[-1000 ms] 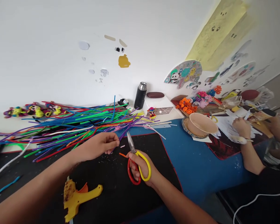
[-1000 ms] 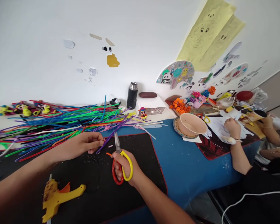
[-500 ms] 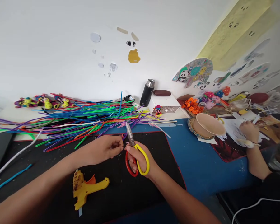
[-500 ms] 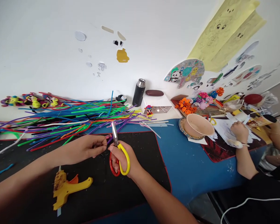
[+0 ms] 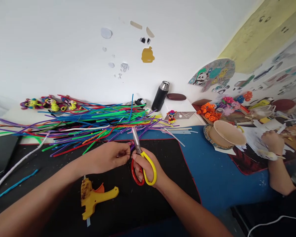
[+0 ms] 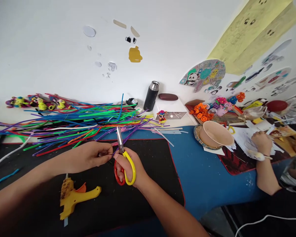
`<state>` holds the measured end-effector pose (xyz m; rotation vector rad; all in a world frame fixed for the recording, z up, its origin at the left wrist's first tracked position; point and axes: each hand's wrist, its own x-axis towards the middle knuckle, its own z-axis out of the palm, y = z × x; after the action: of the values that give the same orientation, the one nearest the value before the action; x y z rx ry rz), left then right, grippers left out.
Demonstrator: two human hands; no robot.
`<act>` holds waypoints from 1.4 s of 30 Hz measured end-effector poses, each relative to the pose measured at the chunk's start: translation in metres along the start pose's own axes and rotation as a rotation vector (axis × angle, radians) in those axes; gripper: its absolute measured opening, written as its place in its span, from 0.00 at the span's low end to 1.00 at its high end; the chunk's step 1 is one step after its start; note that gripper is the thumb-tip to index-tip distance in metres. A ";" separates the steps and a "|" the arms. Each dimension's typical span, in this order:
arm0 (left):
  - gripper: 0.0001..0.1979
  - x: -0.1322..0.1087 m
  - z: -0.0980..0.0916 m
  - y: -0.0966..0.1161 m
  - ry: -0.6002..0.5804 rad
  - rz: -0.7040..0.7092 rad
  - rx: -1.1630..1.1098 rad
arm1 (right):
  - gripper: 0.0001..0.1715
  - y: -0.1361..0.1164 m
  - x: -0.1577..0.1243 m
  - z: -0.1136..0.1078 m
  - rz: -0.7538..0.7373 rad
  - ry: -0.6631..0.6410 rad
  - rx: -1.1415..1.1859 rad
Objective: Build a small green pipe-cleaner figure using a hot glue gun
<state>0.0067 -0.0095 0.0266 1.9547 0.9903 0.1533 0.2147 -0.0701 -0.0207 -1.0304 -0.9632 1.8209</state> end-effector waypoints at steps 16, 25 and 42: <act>0.17 -0.076 0.022 0.006 0.355 -0.059 0.050 | 0.20 0.002 -0.012 0.006 0.013 0.071 0.150; 0.06 -0.108 0.115 -0.018 0.316 0.089 0.797 | 0.22 0.014 -0.013 0.009 0.026 0.070 0.136; 0.18 -0.130 0.053 -0.061 0.434 -0.004 0.877 | 0.26 0.022 -0.021 0.010 0.071 0.084 0.148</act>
<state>-0.0912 -0.1191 -0.0158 2.7846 1.5128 0.1590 0.2069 -0.0998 -0.0307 -1.0517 -0.7379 1.8610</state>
